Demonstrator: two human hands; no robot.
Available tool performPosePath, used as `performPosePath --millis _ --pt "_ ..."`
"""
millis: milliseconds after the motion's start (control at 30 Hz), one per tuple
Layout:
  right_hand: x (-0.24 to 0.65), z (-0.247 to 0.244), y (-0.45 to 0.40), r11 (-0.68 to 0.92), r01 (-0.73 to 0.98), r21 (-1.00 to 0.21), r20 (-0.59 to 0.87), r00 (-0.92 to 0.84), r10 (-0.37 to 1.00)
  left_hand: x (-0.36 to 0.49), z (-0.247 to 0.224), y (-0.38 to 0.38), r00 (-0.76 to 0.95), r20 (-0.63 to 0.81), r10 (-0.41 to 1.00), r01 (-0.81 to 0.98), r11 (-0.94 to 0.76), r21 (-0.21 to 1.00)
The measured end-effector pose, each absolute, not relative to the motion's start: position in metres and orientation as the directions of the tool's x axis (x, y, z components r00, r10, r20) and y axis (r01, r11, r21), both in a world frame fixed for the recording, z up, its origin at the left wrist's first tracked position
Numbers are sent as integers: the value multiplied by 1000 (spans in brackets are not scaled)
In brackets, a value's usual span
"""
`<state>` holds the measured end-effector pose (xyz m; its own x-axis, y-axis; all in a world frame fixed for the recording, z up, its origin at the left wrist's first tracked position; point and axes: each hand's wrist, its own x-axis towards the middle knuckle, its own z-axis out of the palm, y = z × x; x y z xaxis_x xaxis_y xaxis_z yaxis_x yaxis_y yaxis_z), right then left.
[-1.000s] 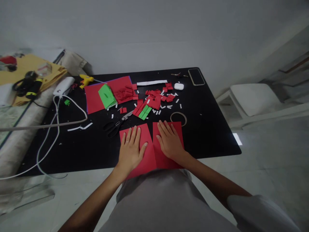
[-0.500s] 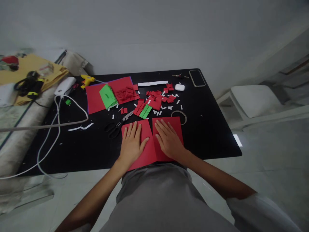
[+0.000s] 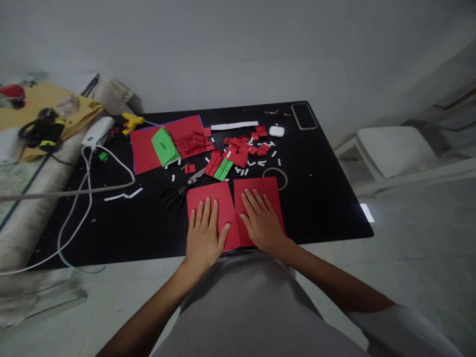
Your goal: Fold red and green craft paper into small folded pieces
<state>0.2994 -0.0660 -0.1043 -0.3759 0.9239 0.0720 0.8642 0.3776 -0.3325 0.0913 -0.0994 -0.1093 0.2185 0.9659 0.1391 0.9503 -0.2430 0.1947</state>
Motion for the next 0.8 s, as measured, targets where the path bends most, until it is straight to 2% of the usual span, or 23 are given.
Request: performPosePath --millis 700,800 --pt "319 -107 -67 401 851 -338 105 -390 915 74 -107 -103 225 138 964 945 -251 210" --pt "321 -106 -66 400 849 -346 104 -389 915 67 -100 -105 262 137 955 918 -291 268"
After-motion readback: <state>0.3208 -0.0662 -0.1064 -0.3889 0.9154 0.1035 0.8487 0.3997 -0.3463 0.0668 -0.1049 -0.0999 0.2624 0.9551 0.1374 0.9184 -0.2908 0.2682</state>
